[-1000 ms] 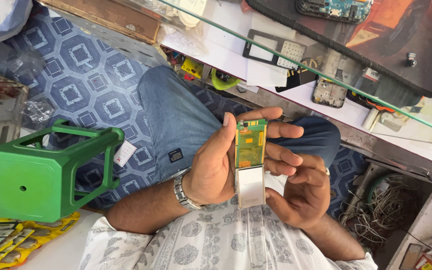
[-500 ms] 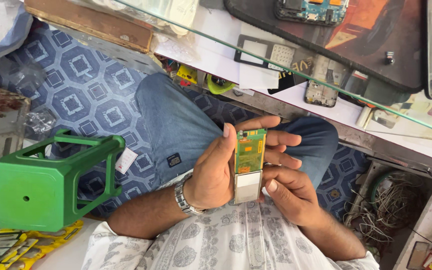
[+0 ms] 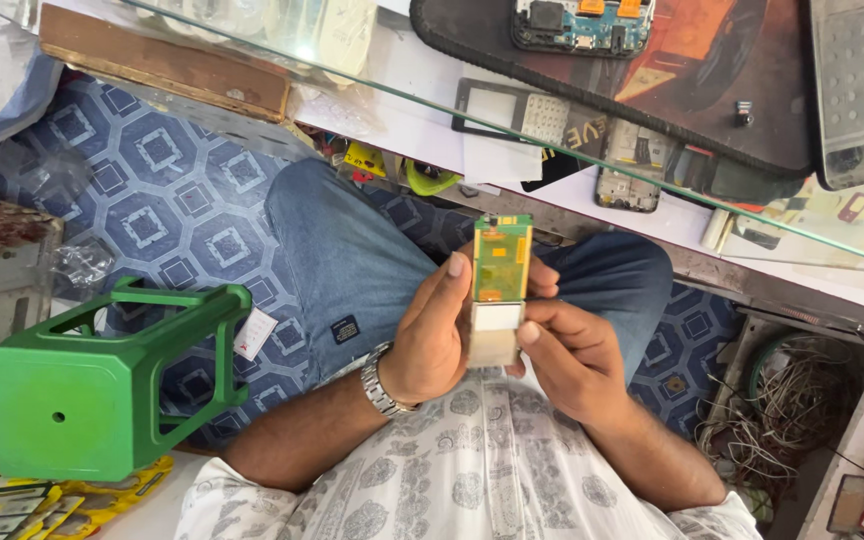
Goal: The person disassembles a mobile phone at a workbench, peeling orange adhesive tape from the battery and working the battery out of the phone body. They then handle the display assembly, separate its layers, and pick small components from the counter.
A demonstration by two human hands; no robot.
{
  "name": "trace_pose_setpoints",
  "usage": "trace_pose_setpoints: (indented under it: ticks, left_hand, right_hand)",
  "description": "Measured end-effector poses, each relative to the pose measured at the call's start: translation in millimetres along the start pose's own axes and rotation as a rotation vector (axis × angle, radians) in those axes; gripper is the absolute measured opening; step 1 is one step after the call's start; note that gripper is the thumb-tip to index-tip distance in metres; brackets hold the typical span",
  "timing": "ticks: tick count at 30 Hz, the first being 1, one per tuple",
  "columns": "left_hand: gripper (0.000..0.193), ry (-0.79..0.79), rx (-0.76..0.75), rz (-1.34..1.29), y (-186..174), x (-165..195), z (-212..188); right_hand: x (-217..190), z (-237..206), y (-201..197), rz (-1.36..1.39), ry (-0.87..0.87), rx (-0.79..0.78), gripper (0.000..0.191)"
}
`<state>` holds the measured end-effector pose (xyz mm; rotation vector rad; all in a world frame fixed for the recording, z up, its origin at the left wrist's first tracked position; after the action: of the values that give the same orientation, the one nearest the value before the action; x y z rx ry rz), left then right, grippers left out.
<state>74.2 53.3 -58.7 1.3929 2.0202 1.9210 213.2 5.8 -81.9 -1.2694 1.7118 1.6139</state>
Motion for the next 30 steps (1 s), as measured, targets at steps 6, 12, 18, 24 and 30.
trace_pose_setpoints:
  ticks: [6,12,18,24,30]
  left_hand:
    - [0.051,0.206,0.017,-0.044,-12,-2,4]
    - [0.049,0.109,0.094,-0.106,-21,-9,3]
    - [0.049,0.139,-0.043,-0.206,-17,-10,-3]
    - [0.052,0.051,-0.045,-0.294,-19,-11,-5]
    - [0.052,0.063,-0.057,-0.29,-18,-10,-4]
  right_hand:
    - [-29,11,1,-0.771,-0.228,0.209,0.006]
    - [-83,23,38,-1.059,-0.725,0.188,0.012]
    - [-98,38,66,-1.192,-0.829,0.165,0.016]
    - [-100,43,77,-1.235,-0.895,0.179,0.017]
    - [-99,45,80,-1.283,-0.862,0.206,0.018]
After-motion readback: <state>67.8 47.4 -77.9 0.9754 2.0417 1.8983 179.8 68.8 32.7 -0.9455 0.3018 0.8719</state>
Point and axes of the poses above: each hand's wrist, its own z-axis towards the middle knuckle, its own y-axis out of the palm, x = y × z, the point moved 6 cm from there along z, towards the middle knuckle, and after that the axes turned 2 degrees about -y, right-handed, at the moved point
